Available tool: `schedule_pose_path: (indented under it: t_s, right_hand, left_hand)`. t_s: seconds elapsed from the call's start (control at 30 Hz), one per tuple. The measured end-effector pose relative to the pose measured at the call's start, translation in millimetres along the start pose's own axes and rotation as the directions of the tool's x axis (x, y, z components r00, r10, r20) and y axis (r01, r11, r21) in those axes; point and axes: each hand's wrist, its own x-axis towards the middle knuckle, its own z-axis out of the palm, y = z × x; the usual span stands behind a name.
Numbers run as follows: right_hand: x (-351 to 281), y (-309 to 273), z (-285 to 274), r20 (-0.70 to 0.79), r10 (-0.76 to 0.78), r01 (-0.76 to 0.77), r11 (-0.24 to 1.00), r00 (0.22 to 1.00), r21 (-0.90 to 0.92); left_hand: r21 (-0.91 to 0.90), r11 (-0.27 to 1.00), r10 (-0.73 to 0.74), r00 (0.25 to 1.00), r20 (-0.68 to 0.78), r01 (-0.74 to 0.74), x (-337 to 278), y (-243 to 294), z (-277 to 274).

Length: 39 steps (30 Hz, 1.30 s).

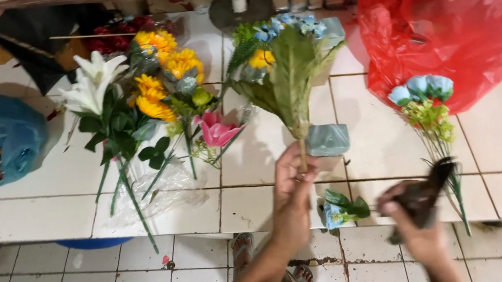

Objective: The person handles wooden sticks and a glue gun on a table, then moves to a tiled counter to arrange artificial flowers. They use shears to trim stems and bundle various flowers, including white lilies, yellow sunflowers, and blue roses, into a bouquet.

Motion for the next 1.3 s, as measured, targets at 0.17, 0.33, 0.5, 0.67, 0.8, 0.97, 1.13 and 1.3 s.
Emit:
schedule_pose_path:
  t_s: [0.17, 0.33, 0.5, 0.67, 0.8, 0.97, 1.13, 1.3]
  right_hand:
    - [-32.9, -12.2, 48.8, 0.247, -0.474, 0.498, 0.866, 0.845, -0.045]
    - [-34.1, -3.2, 34.4, 0.286, -0.347, 0.392, 0.913, 0.893, -0.114]
    - [-34.4, 15.9, 35.7, 0.329, -0.4, 0.484, 0.844, 0.855, -0.232]
    - [-42.1, 11.1, 34.9, 0.329, -0.401, 0.347, 0.914, 0.855, 0.212]
    - [-46.3, -19.1, 35.1, 0.338, -0.548, 0.381, 0.808, 0.765, 0.449]
    - [-47.4, -2.1, 34.7, 0.328, -0.496, 0.37, 0.849, 0.804, 0.377]
    - [-44.4, 4.8, 37.6, 0.347, -0.495, 0.329, 0.836, 0.797, 0.439]
    - [-43.6, 7.9, 41.3, 0.356, -0.478, 0.307, 0.844, 0.803, 0.44]
  left_hand:
    - [-0.248, 0.941, -0.194, 0.967, 0.163, 0.231, -26.9, -23.7, 34.3]
    - [0.04, 0.987, -0.16, 0.964, 0.213, 0.155, -18.6, 10.2, 39.4]
    - [0.119, 0.993, -0.03, 0.978, 0.205, 0.006, 0.2, -0.3, 22.3]
    - [-0.481, 0.749, -0.34, 0.887, 0.313, 0.456, -0.4, -35.5, 8.9]
    - [-0.514, 0.674, -0.388, 0.847, 0.364, 0.53, 2.5, -40.7, 5.5]
    - [-0.179, 0.906, -0.31, 0.89, 0.335, 0.383, 3.0, -29.6, 14.1]
    - [-0.078, 0.92, -0.348, 0.893, 0.286, 0.384, -1.3, -36.4, 13.7]
    - [-0.049, 0.905, -0.417, 0.903, 0.107, 0.423, -11.5, -44.4, 10.7]
